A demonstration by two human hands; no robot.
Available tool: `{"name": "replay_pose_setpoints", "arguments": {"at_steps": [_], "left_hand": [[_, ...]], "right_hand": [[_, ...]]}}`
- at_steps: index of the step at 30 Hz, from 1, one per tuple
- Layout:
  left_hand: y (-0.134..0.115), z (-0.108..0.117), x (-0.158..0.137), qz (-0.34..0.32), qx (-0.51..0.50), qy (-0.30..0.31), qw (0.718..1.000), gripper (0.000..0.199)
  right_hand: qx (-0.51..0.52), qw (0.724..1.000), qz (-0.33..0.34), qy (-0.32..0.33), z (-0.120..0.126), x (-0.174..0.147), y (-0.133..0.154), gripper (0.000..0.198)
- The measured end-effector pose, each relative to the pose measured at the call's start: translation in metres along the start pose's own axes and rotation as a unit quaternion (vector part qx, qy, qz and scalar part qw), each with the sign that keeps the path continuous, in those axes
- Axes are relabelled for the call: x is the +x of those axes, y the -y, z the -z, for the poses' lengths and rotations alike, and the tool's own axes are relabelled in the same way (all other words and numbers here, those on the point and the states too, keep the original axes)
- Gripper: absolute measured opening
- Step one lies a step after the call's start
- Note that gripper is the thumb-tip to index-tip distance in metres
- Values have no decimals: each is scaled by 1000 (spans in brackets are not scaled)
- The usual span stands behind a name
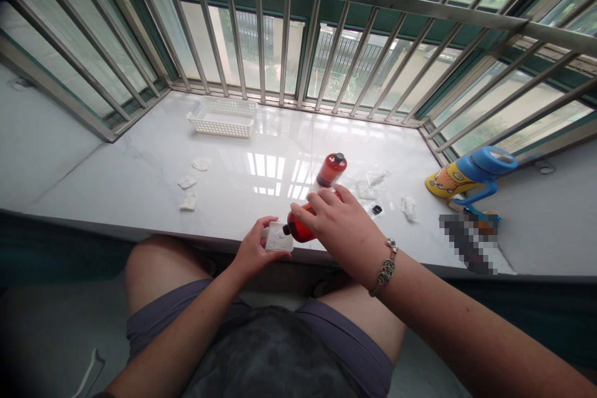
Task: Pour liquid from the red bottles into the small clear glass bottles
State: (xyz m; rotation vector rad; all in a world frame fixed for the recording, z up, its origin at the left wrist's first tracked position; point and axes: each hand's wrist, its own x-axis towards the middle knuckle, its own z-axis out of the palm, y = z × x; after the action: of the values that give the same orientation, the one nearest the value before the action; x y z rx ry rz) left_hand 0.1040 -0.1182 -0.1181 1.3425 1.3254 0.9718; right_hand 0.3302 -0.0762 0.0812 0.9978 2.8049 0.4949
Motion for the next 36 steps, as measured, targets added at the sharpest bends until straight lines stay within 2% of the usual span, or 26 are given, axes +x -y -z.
{"name": "replay_pose_setpoints", "arguments": {"at_steps": [36], "left_hand": [[0,-2,0,-9,-13,0,1000,97]], "right_hand": [[-4,1000,11,-28,-3,3,2,48]]}}
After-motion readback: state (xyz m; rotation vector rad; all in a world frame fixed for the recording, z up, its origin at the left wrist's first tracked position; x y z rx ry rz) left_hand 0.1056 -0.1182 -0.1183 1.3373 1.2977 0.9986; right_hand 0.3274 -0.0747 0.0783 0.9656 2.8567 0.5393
